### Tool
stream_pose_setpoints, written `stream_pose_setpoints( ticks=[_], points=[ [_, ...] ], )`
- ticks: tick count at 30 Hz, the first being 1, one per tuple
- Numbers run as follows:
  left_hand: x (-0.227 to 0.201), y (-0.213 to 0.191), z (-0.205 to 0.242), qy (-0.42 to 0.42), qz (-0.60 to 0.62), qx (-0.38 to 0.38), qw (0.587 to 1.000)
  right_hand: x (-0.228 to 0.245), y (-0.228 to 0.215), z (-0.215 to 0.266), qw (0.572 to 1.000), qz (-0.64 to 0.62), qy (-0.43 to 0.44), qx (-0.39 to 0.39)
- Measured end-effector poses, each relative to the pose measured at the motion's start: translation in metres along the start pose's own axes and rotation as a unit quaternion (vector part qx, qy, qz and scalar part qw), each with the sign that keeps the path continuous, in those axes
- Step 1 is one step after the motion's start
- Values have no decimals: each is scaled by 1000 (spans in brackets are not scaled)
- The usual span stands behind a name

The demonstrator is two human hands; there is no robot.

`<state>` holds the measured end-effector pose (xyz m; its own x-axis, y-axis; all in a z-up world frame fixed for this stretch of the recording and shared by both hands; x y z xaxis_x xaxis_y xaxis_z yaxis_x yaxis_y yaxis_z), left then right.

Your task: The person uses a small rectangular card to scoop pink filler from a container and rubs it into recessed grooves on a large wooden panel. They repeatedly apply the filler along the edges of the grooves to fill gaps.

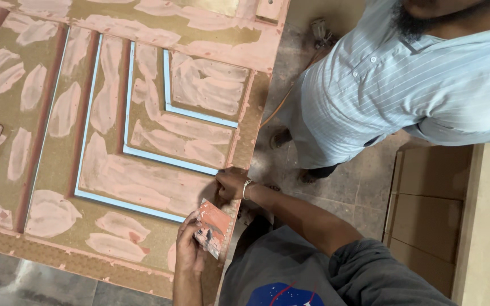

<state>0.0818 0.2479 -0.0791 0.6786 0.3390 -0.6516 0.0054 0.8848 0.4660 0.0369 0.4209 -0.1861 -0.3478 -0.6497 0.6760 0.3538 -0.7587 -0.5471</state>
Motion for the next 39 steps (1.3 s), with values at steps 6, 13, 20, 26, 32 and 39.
stream_pose_setpoints(
  ticks=[6,13,20,26,32,39],
  points=[
    [0,3,4,-27,7,-52,998,11,-17,10,1000,13,-6,-16],
    [4,3,4,-21,-6,-23,999,15,-20,10,998,57,28,16],
    [1,-4,7,-8,27,-23,999,23,-15,14,998,8,64,7],
    [3,-6,-1,1,57,-13,998,14,9,3,998,23,55,11],
    [4,-5,0,4,39,-30,999,4,12,0,999,10,47,0],
    [5,-5,4,-4,23,-55,998,18,-7,13,998,0,57,8]
  ],
)
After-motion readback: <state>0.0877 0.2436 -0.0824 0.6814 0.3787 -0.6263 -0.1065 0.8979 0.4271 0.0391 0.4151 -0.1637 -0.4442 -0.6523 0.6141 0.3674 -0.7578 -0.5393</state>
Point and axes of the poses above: each hand's wrist, its own z-axis away from the middle knuckle, its own y-axis out of the palm, x = y × z, the point moved 10 cm from there along -z, towards the middle knuckle, and after that the axes turned 8 degrees about y, right-handed, at the moved point
